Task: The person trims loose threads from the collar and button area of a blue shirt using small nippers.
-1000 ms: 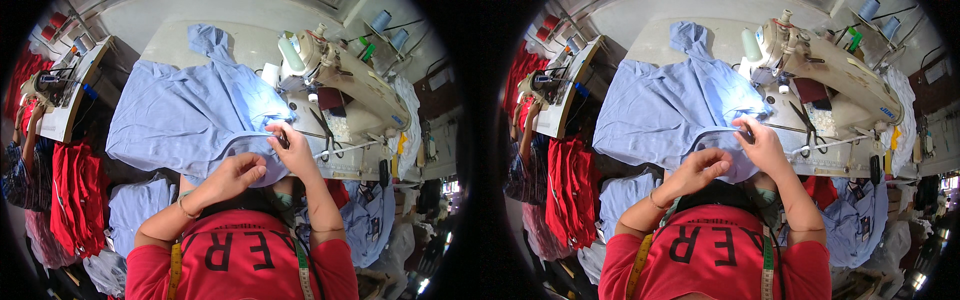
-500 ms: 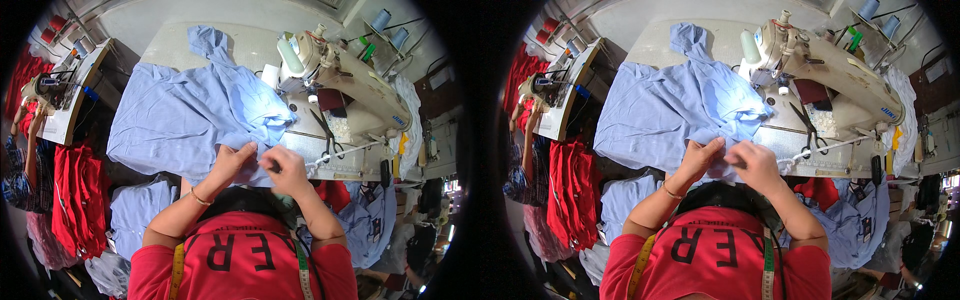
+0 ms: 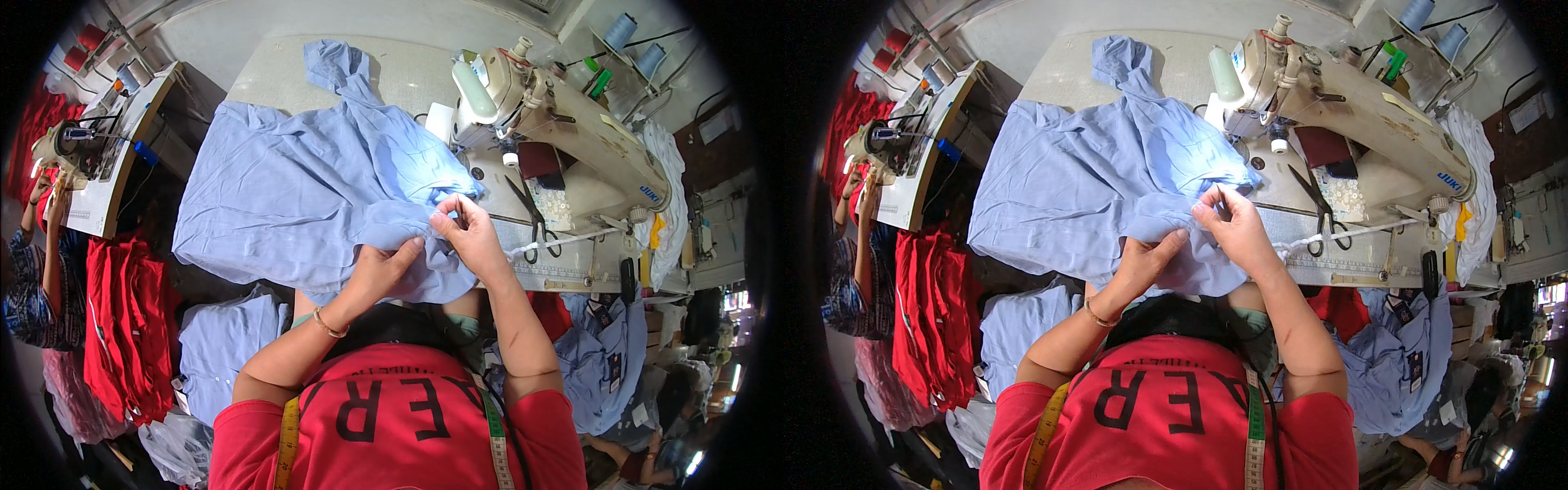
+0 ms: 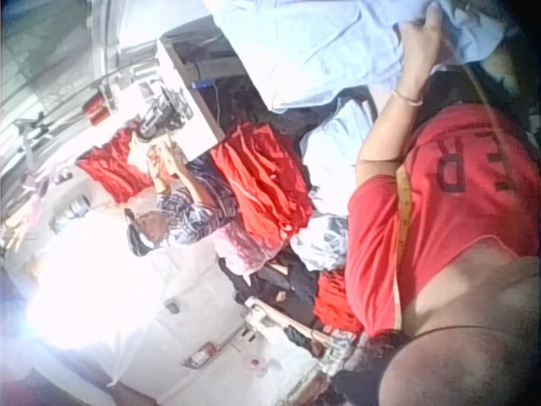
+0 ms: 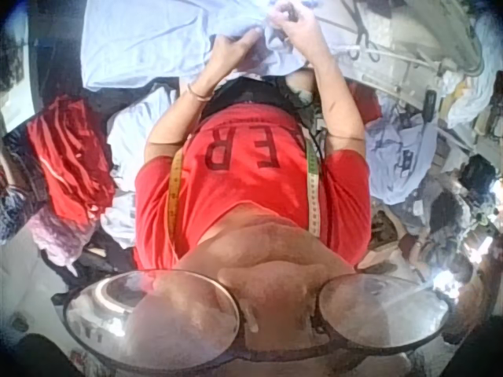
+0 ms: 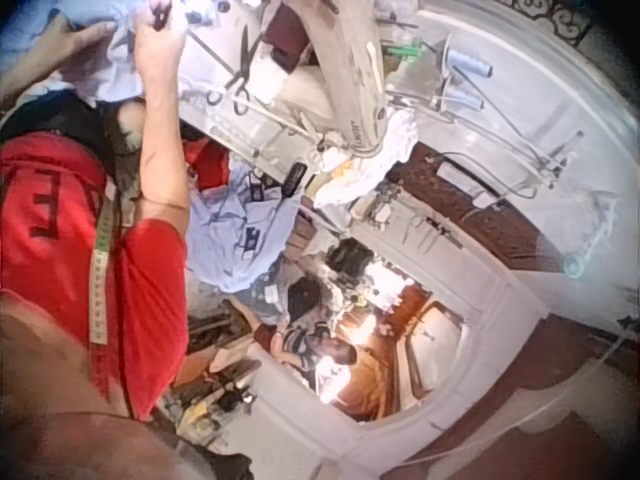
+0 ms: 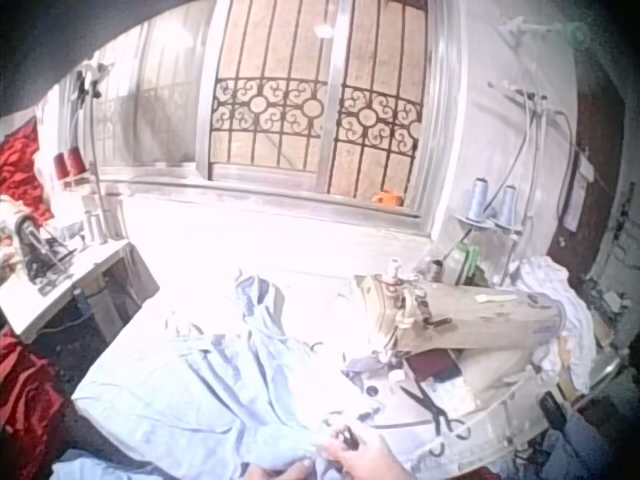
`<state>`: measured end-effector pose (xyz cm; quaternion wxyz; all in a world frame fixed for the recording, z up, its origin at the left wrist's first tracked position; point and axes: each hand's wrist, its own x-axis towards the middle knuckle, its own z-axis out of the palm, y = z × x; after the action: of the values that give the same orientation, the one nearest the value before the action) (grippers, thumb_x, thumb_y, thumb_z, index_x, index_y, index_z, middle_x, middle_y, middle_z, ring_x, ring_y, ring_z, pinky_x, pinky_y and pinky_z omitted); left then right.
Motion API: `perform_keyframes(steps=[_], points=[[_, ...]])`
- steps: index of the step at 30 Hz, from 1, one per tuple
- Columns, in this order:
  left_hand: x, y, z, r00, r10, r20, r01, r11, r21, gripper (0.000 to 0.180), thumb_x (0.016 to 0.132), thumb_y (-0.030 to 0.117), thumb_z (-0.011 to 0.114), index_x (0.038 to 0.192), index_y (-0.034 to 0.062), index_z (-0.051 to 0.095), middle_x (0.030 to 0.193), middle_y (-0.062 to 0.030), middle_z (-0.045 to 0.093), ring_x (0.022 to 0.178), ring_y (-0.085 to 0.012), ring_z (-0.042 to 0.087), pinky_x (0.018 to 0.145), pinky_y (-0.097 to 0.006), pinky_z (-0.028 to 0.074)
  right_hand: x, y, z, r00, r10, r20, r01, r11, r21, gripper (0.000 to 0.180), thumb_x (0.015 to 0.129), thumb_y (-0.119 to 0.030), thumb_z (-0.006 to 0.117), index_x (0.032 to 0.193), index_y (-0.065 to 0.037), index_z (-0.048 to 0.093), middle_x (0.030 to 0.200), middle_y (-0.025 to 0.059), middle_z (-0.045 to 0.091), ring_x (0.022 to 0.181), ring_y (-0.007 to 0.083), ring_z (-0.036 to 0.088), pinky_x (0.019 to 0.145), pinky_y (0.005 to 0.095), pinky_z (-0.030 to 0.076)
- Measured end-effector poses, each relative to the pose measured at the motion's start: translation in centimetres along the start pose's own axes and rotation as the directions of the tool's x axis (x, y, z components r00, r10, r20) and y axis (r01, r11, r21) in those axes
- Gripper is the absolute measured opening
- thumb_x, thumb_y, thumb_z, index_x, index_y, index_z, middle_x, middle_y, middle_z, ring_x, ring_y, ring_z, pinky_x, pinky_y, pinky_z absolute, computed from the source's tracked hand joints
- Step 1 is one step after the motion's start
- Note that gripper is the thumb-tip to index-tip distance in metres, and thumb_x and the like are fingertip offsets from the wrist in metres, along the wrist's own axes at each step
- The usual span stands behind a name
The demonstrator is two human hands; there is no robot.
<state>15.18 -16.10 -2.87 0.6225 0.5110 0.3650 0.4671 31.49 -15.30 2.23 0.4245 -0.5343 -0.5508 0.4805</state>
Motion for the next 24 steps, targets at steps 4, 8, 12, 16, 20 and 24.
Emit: perform_keyframes(steps=[4, 8, 12, 16, 20, 24], points=[[0.0, 0.3, 0.0, 1.0, -0.022, -0.008, 0.022, 1.0, 0.018, 0.015, 0.087, 0.014, 0.06, 0.094, 0.0008, 0.062, 0.082, 0.0002, 0.06, 0.076, -0.0084, 0.053, 0.068, -0.024, 0.044, -0.3, 0.2, 0.3, 0.998, 0.007, -0.063, 0.003, 0.989, 0.15, 0.011, 0.09, -0.015, 0.056, 0.085, -0.008, 0.05, 0.068, -0.0067, 0.043, 0.057, 0.0005, 0.035, 0.049, 0.0168, 0.03], [-0.1, 0.2, -0.1, 0.999, -0.016, 0.035, 0.018, 0.998, -0.059, 0.02, 0.087, 0.013, 0.062, 0.101, 0.0001, 0.06, 0.092, -0.0001, 0.06, 0.083, -0.008, 0.052, 0.073, -0.023, 0.043, -0.3, 0.8, 0.7, 0.991, 0.04, -0.128, -0.007, 0.969, 0.248, 0.011, 0.091, -0.016, 0.054, 0.086, -0.009, 0.048, 0.068, -0.0063, 0.042, 0.052, 0.0003, 0.034, 0.045, 0.0166, 0.028], [-0.2, -0.1, 0.1, 1.0, -0.003, 0.006, 0.003, 0.996, -0.091, 0.021, 0.086, 0.012, 0.062, 0.104, -0.0003, 0.059, 0.093, 0.0, 0.061, 0.083, -0.0079, 0.052, 0.074, -0.023, 0.043, -0.5, 0.4, 1.2, 0.981, 0.113, -0.157, -0.045, 0.923, 0.382, 0.01, 0.092, -0.017, 0.054, 0.087, -0.009, 0.048, 0.067, -0.0058, 0.041, 0.051, 0.0013, 0.033, 0.044, 0.0173, 0.029], [-0.2, -0.1, 0.2, 1.0, 0.023, -0.013, -0.024, 0.995, -0.097, 0.016, 0.087, 0.014, 0.061, 0.095, 0.0003, 0.06, 0.083, 0.0007, 0.06, 0.076, -0.0082, 0.052, 0.068, -0.023, 0.042, -0.6, 0.3, 0.9, 0.985, 0.125, -0.12, -0.064, 0.904, 0.422, 0.011, 0.091, -0.017, 0.054, 0.087, -0.008, 0.049, 0.068, -0.0058, 0.042, 0.052, 0.0018, 0.035, 0.045, 0.0174, 0.029], [0.0, 0.4, 0.4, 0.999, 0.013, -0.051, -0.019, 0.993, -0.116, 0.016, 0.088, 0.016, 0.06, 0.089, -0.0001, 0.061, 0.078, 0.001, 0.059, 0.072, -0.0087, 0.052, 0.065, -0.025, 0.043, -1.0, 0.2, 0.3, 0.996, -0.015, -0.084, 0.031, 0.981, 0.191, 0.009, 0.089, -0.014, 0.058, 0.086, -0.007, 0.051, 0.07, -0.0058, 0.044, 0.054, 0.0022, 0.038, 0.047, 0.0186, 0.032], [0.1, -0.1, -0.7, 0.99, -0.14, 0.031, 0.144, 0.963, -0.228, 0.016, 0.086, 0.014, 0.062, 0.097, 0.0021, 0.06, 0.088, -0.0009, 0.06, 0.079, -0.0101, 0.054, 0.071, -0.024, 0.044, -2.1, -0.8, 1.3, 0.906, -0.421, -0.041, 0.368, 0.833, -0.413, 0.012, 0.079, -0.008, 0.064, 0.088, -0.008, 0.055, 0.073, -0.0009, 0.052, 0.054, 0.0124, 0.048, 0.049, 0.0253, 0.037]])
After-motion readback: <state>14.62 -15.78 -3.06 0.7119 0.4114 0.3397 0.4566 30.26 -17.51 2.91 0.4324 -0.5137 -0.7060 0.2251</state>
